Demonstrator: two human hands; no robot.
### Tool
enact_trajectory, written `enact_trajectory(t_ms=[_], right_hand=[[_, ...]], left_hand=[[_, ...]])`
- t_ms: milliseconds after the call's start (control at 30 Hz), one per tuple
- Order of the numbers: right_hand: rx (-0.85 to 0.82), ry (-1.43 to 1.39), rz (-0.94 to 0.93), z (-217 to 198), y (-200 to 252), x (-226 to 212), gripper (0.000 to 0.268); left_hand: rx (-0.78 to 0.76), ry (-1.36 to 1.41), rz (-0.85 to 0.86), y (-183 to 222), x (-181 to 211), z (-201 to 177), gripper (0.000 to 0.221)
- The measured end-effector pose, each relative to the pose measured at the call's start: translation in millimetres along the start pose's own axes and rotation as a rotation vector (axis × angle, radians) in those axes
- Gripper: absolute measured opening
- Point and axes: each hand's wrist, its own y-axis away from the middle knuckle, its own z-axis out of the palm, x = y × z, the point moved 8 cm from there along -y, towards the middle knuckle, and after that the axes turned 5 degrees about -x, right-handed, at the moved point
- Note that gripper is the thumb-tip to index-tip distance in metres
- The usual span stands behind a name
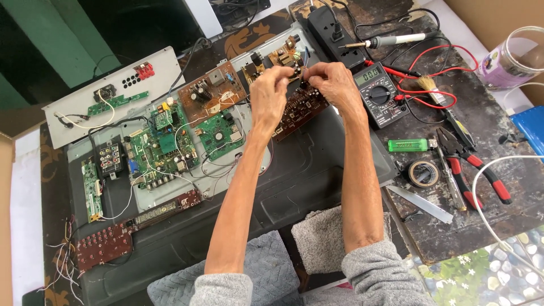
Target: Connecting internal wiring and ribbon cables to circuit boards during a television repair
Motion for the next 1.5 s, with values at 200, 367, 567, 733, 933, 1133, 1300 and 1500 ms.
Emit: enact_trajectory(t_ms=[200,367,567,733,933,1133,1300,1500], right_hand=[[0.033,0.123,-0.059,3.9,-13.4,21.3,0.022],[0.035,0.239,-0.020,10.0,-27.0,39.9,0.022],[0.081,0.326,0.046,5.5,-15.9,27.9,0.021],[0.072,0.369,0.060,7.4,-22.8,35.5,0.016],[0.045,0.434,0.076,10.3,-22.2,32.9,0.013],[0.035,0.441,0.066,10.5,-21.0,28.9,0.012],[0.040,0.458,0.071,12.3,-21.0,30.5,0.011],[0.037,0.474,0.068,12.7,-19.2,26.9,0.012]], left_hand=[[0.159,0.061,0.085,66.7,83.9,-68.1,0.025],[0.303,0.197,0.120,115.1,112.0,-105.8,0.018],[0.358,0.245,0.158,136.0,117.5,-132.6,0.015],[0.393,0.338,0.161,144.4,120.0,-143.9,0.015],[0.431,0.393,0.192,153.5,120.0,-158.4,0.016],[0.411,0.397,0.210,145.3,132.7,-163.0,0.014],[0.428,0.399,0.227,149.4,118.9,-172.4,0.013],[0.474,0.369,0.216,154.9,104.1,-192.4,0.013]])
